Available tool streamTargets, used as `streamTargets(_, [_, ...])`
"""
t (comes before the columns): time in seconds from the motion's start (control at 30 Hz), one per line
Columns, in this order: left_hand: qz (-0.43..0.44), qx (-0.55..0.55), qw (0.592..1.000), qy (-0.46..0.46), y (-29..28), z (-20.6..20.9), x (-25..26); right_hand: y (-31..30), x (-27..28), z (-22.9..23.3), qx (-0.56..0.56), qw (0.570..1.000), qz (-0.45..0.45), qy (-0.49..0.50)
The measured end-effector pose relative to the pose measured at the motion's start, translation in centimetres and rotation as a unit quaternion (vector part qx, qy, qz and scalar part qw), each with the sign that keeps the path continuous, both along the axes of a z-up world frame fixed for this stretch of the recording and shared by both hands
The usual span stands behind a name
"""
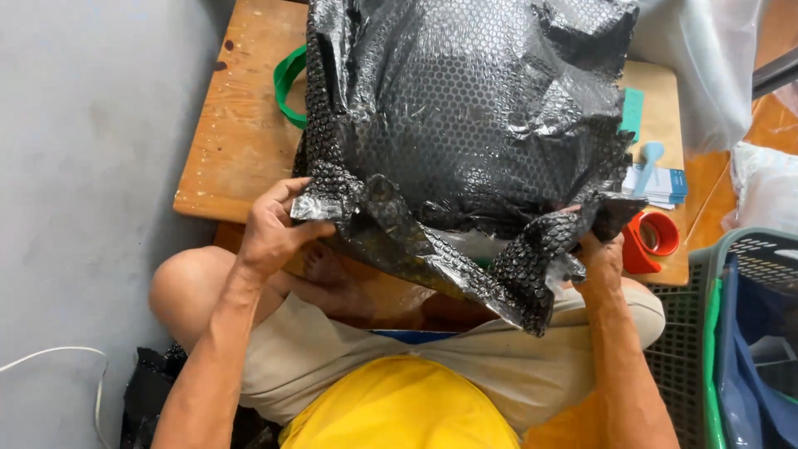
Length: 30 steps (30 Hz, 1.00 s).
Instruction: Wrapping an object in black bubble wrap and sealing it with adhesive tape using a dispenser.
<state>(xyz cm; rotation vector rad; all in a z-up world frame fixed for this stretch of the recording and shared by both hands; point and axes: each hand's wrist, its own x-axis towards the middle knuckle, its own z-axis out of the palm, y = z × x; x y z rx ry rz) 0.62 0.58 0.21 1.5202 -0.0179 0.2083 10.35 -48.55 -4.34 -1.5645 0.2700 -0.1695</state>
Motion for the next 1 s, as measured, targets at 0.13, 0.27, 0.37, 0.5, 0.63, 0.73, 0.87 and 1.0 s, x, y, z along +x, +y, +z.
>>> streamTargets(0.13, [0.171, -0.035, 0.984, -0.047, 3.8, -5.1, 1.5, 0.6, 1.3, 1.0, -0.012, 0.997, 0.005, -0.078])
streamTargets(0.27, [0.266, -0.117, 0.955, -0.064, 1.2, -3.4, 1.0, 4.8, -0.1, 4.8, 0.194, 0.98, -0.049, -0.017])
streamTargets(0.37, [0.342, -0.086, 0.935, -0.033, -0.2, -0.9, 1.0, 3.5, 0.2, 3.8, 0.172, 0.984, -0.038, 0.0])
streamTargets(0.5, [0.232, -0.018, 0.964, -0.127, 2.4, -2.8, -0.6, 2.6, -0.5, 3.6, 0.166, 0.986, -0.021, -0.012])
streamTargets(0.63, [0.081, -0.017, 0.994, -0.075, 2.9, 0.4, -3.8, 1.8, -1.0, 3.7, 0.218, 0.975, 0.028, 0.002])
streamTargets(0.73, [-0.01, -0.073, 0.997, 0.035, 3.7, 2.4, -6.5, 0.2, -1.6, 3.2, 0.296, 0.952, 0.079, 0.015])
streamTargets(0.87, [-0.075, -0.056, 0.993, 0.077, 6.1, 2.6, -10.5, -2.9, -3.0, 1.7, 0.31, 0.947, 0.08, 0.023])
streamTargets(1.0, [-0.139, -0.072, 0.972, 0.174, 7.1, 5.2, -12.8, -4.3, -6.6, 4.6, 0.202, 0.974, 0.102, 0.015])
